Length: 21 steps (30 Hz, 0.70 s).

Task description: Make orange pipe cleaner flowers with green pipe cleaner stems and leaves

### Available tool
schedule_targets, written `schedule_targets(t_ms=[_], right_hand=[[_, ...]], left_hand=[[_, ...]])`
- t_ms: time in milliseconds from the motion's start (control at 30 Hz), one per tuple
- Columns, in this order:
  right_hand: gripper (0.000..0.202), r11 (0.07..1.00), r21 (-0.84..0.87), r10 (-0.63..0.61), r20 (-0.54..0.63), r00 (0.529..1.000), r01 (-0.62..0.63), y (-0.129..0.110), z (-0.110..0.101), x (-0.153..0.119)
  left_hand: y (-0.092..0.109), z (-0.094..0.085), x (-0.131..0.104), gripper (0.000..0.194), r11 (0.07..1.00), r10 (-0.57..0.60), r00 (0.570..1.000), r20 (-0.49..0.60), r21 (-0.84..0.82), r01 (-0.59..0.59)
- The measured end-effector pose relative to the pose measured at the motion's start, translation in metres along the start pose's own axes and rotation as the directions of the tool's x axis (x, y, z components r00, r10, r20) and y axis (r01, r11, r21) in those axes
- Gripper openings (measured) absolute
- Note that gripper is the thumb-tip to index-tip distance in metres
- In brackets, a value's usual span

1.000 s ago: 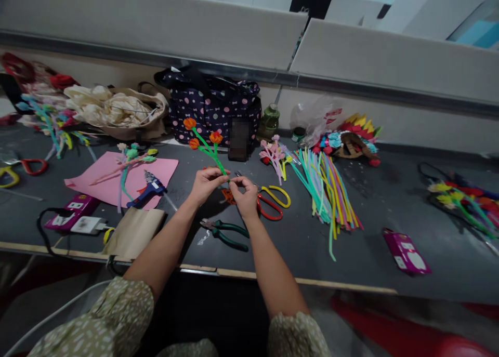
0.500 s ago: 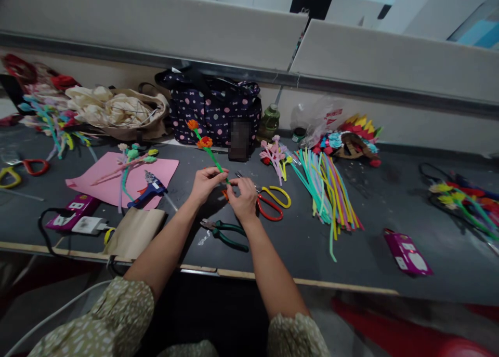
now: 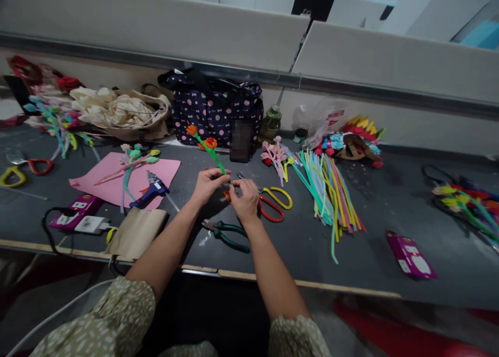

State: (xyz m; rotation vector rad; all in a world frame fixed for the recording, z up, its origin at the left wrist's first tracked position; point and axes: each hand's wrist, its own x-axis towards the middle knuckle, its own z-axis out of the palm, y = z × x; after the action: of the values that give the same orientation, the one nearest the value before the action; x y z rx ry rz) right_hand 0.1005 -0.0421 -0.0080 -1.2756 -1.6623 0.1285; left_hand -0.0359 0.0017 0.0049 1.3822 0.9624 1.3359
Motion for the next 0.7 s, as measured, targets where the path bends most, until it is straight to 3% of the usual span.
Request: schedule_targets(t_ms=[700], right_hand=[[0.009, 0.998, 0.058, 0.033, 0.005, 0.999, -0.033, 0.0004, -0.0001, -0.0001]], left_hand=[[-0.0023, 0.0001, 0.0014, 0.026, 1.0, -0.008, 1.0, 0.012, -0.027, 0.008]])
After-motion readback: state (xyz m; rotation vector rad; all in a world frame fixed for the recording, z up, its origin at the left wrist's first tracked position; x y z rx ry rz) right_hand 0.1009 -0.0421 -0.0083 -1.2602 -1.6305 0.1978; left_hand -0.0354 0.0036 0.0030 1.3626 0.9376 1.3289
